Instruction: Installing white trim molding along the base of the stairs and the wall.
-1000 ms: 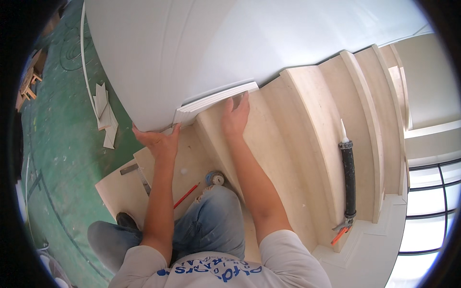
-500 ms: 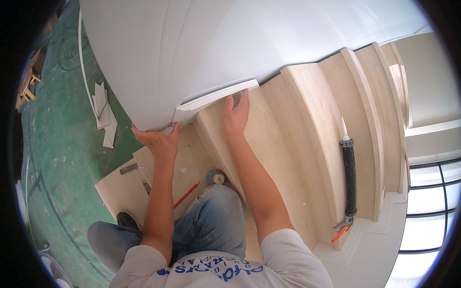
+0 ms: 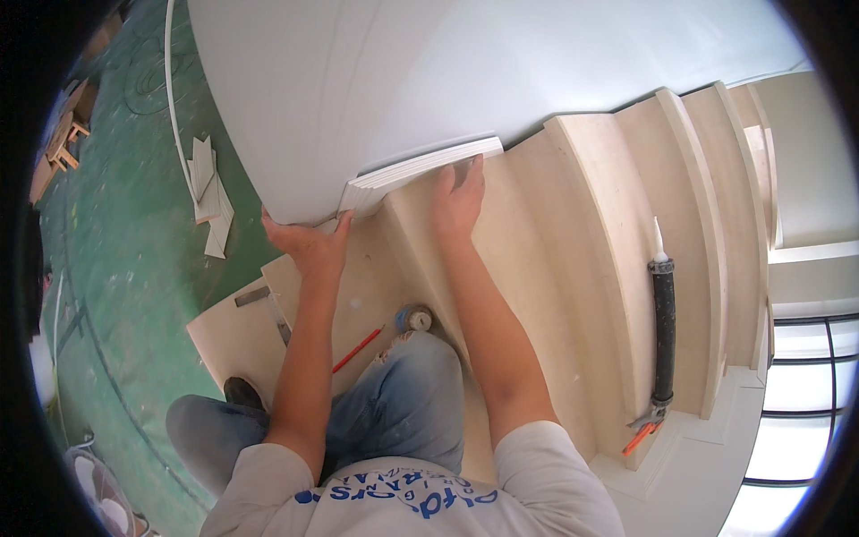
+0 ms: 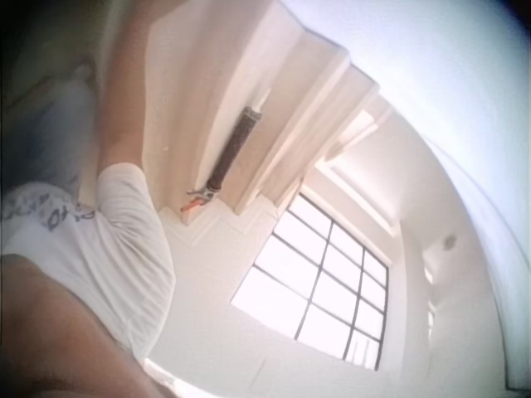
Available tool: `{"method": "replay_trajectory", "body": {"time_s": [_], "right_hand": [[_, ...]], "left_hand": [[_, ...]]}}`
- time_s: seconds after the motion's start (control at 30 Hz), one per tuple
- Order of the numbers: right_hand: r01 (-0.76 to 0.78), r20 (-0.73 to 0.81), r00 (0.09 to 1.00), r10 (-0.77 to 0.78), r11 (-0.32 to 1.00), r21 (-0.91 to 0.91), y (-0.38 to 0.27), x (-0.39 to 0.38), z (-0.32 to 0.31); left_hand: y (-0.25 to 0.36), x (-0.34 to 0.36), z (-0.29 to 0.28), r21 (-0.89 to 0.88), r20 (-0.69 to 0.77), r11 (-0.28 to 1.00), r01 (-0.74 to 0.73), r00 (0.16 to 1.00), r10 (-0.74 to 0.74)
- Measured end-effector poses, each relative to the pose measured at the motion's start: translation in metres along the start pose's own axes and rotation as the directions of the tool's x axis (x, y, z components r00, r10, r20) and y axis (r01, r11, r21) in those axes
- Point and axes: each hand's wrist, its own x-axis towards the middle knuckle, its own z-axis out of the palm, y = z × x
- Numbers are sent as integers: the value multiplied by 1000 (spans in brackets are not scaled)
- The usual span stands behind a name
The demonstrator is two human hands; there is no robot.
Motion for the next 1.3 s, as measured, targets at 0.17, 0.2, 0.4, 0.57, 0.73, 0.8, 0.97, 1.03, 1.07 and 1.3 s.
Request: {"method": "replay_trajectory", "body": {"time_s": [0.17, 0.2, 0.4, 0.57, 0.73, 0.8, 0.97, 1.03, 1.07, 1.3], "right_hand": [[18, 2, 1000, -18, 993, 118, 12, 8, 6], [30, -2, 1000, -30, 991, 132, 14, 8, 6], [42, -15, 999, -40, 987, 154, 19, 6, 8], [8, -30, 1000, -4, 989, 146, 11, 6, 8], [-6, -133, 991, 24, 990, 138, 23, 6, 5], [59, -166, 985, -41, 993, 102, 28, 6, 5], [-61, -133, 989, 66, 997, 47, 1, 2, -1], [39, -279, 960, -21, 998, 58, 13, 10, 7], [168, -401, 906, -134, 984, 52, 19, 10, 11], [23, -288, 958, 6, 995, 96, 18, 6, 5]], "left_hand": [[-7, 0, 5, 75, -4, 994, -79, 997, 79], [-5, 0, 4, 65, 15, 995, -74, 997, 73], [-5, -3, 2, 95, -17, 983, -159, 987, 161], [-8, -3, -3, 126, -38, 974, -190, 980, 196], [-26, -6, -28, 176, 72, 951, -256, 966, 247], [-44, -5, -47, 415, 139, 888, -198, 978, 153], [-84, -21, -51, 380, 223, 915, -137, 973, 53], [-89, -23, -36, 359, 267, 921, -153, 962, 56], [-93, -23, -31, 357, 218, 917, -176, 971, 101], [-94, -16, -21, 301, 146, 944, -136, 985, 96]]}}
